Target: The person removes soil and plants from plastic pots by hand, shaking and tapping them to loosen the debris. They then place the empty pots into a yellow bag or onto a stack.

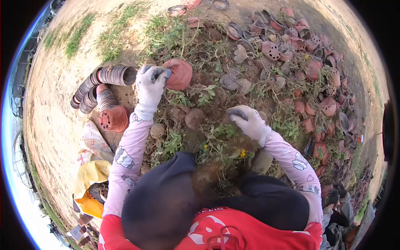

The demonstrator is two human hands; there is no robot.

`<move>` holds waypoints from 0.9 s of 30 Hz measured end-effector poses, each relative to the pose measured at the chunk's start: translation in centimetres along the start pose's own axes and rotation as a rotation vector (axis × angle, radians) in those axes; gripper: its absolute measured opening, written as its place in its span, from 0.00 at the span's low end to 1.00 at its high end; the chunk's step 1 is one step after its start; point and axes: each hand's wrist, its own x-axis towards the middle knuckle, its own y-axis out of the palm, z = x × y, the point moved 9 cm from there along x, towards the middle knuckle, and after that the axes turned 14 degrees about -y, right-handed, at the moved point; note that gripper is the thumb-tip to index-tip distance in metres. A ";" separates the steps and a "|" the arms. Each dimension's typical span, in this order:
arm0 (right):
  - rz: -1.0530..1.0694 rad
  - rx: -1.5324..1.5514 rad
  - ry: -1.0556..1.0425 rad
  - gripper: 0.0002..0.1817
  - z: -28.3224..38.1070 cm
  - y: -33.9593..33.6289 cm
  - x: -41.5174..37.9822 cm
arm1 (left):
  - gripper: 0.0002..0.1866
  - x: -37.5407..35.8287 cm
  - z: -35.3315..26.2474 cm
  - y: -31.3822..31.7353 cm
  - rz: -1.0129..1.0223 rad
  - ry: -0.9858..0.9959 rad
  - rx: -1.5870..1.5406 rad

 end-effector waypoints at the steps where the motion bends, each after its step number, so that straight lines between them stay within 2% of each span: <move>1: -0.001 0.028 0.029 0.13 0.0 0.2 -0.2 | 0.07 0.1 -0.4 0.7 -0.014 0.132 0.202; 2: -0.002 0.054 0.053 0.13 -0.1 0.4 -0.2 | 0.07 -0.2 0.0 2.6 0.035 0.223 0.367; 3: -0.008 0.028 0.017 0.13 0.0 -0.4 0.3 | 0.06 0.2 -0.6 2.6 0.036 0.225 0.413; 5: -0.039 0.009 -0.052 0.13 -0.3 -0.5 0.2 | 0.05 1.8 -1.3 0.3 -0.085 0.215 0.240; 6: -0.045 0.055 0.031 0.13 -0.1 -0.5 -0.4 | 0.04 1.7 -2.2 -1.4 -0.166 0.202 0.145; 7: -0.035 0.010 -0.011 0.13 0.2 -0.5 -0.6 | 0.04 1.3 -2.8 -2.9 -0.228 0.133 0.021; 10: -0.035 0.040 0.030 0.13 -0.2 -0.2 -0.7 | 0.04 0.1 0.5 4.7 0.181 0.187 0.487; 11: -0.031 0.021 0.028 0.13 0.2 -0.4 -0.3 | 0.05 0.2 1.3 4.1 0.113 0.194 0.475; 13: -0.045 0.014 0.045 0.14 -0.3 -0.4 -0.7 | 0.09 1.5 0.9 -0.2 0.007 -0.089 -0.039; 14: -0.047 0.037 0.046 0.14 -0.8 -0.4 -1.0 | 0.09 2.1 2.3 -0.9 0.030 -0.163 -0.289; 15: -0.053 0.053 0.034 0.14 -1.2 -0.6 -0.9 | 0.09 2.2 5.1 0.0 0.146 -0.375 -0.678; 17: -0.085 0.086 0.051 0.14 -2.1 -0.5 -0.7 | 0.11 1.3 7.5 2.4 0.426 -0.501 -1.444; 18: -0.105 0.122 0.076 0.14 -2.4 -0.4 -0.8 | 0.14 0.5 9.2 4.6 0.511 -0.672 -1.628; 19: -0.105 0.124 0.069 0.14 -2.2 -0.6 -0.6 | 0.15 -0.2 14.4 6.9 0.449 -0.799 -1.662; 21: -0.057 0.029 0.044 0.14 -1.2 -0.7 -0.3 | 0.16 -2.2 11.6 6.9 0.574 -0.722 -1.745; 22: -0.061 0.034 0.048 0.14 -1.0 -0.7 -0.4 | 0.17 -3.2 10.4 7.1 0.667 -0.788 -1.862; 25: -0.075 0.049 0.063 0.14 -0.9 -0.8 -0.4 | 0.17 -3.5 8.2 7.0 0.628 -0.768 -1.770; 27: -0.066 0.059 0.020 0.14 -0.8 -0.4 0.0 | 0.12 -2.1 13.7 7.2 0.413 -0.678 -0.960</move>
